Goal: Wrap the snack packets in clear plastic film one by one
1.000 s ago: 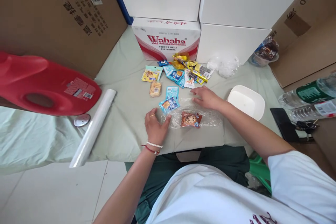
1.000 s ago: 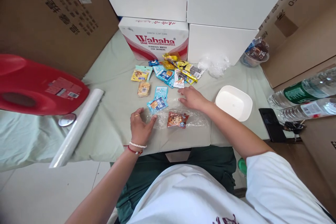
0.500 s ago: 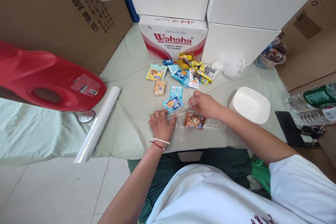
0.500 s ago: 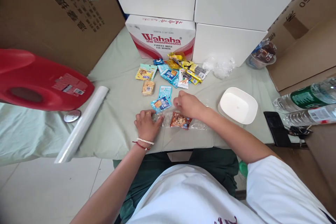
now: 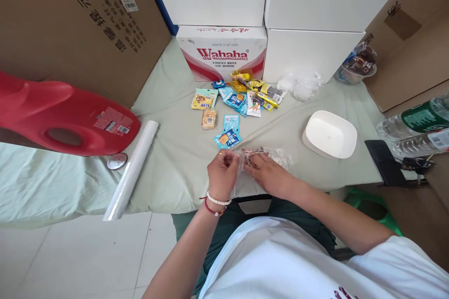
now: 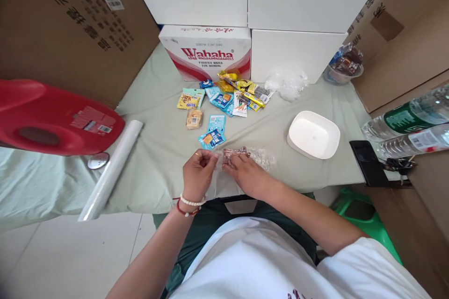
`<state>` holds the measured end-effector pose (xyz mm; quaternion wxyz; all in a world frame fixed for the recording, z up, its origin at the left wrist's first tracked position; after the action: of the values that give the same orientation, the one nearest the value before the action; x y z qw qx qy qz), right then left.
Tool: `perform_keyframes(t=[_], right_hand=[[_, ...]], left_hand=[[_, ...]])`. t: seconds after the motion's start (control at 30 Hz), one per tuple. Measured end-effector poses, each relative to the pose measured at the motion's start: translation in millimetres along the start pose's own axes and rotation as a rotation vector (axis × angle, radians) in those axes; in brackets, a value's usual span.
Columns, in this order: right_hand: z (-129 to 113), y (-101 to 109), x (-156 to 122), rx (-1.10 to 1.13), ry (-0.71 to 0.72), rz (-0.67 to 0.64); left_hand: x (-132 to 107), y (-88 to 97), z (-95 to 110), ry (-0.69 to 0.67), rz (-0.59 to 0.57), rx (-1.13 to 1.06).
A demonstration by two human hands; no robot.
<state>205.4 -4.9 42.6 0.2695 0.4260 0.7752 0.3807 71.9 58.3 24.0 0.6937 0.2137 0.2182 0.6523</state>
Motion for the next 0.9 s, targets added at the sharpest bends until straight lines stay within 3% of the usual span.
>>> perform_keyframes(t=[0.1,0.2,0.27,0.37,0.4,0.5,0.63,0.77,0.83,0.9], right_hand=[[1.3,7.6,-8.4,0.171,0.037,0.042],[9.6,19.8,-20.2,0.394,0.077,0.046],[34.6,39.0,-28.3,0.428,-0.026,0.231],[80.9,63.5,-48.2,0.213,-0.300,0.587],[91.1,63.8,-51.7,0.147,-0.363,0.617],[107.7,54.7,-50.0,0.162,-0.429,0.525],[94.1,69.9,-40.0,0.373,-0.402,0.494],[51.3,89.7,0.9,0.392,-0.262,0.492],[33.5,81.6,28.0,0.303,-0.235,0.426],[24.1,60.3,50.9,0.212,-0.266,0.312]], left_hand=[[-16.8,-24.2,39.8,-0.213,-0.076,0.064],[-30.1,-41.0,59.5,-0.386,-0.089,0.185],[-35.4,-47.5,62.2,-0.451,-0.076,0.293],[-38.6,-54.3,61.7,-0.490,-0.050,0.539],[-38.7,-56.1,61.8,-0.493,-0.047,0.626],[-38.6,-60.1,64.2,-0.509,-0.054,0.822],[-40.5,-63.4,68.3,-0.551,-0.054,0.916],[-48.5,-70.3,71.0,-0.609,-0.020,0.914],[-55.0,-73.5,68.5,-0.629,-0.018,0.866],[-62.0,-73.8,61.2,-0.637,-0.042,0.782]])
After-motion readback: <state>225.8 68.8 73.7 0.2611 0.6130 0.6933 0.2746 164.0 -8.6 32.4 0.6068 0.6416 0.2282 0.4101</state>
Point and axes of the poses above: each hand's wrist, its own x-axis towards the middle knuckle, its own y-axis out of the back of the hand, z = x × y, the point moved 9 cm from there along x, towards the middle knuckle, and after that the axes turned 12 degrees about x, right-handed, at the moved point
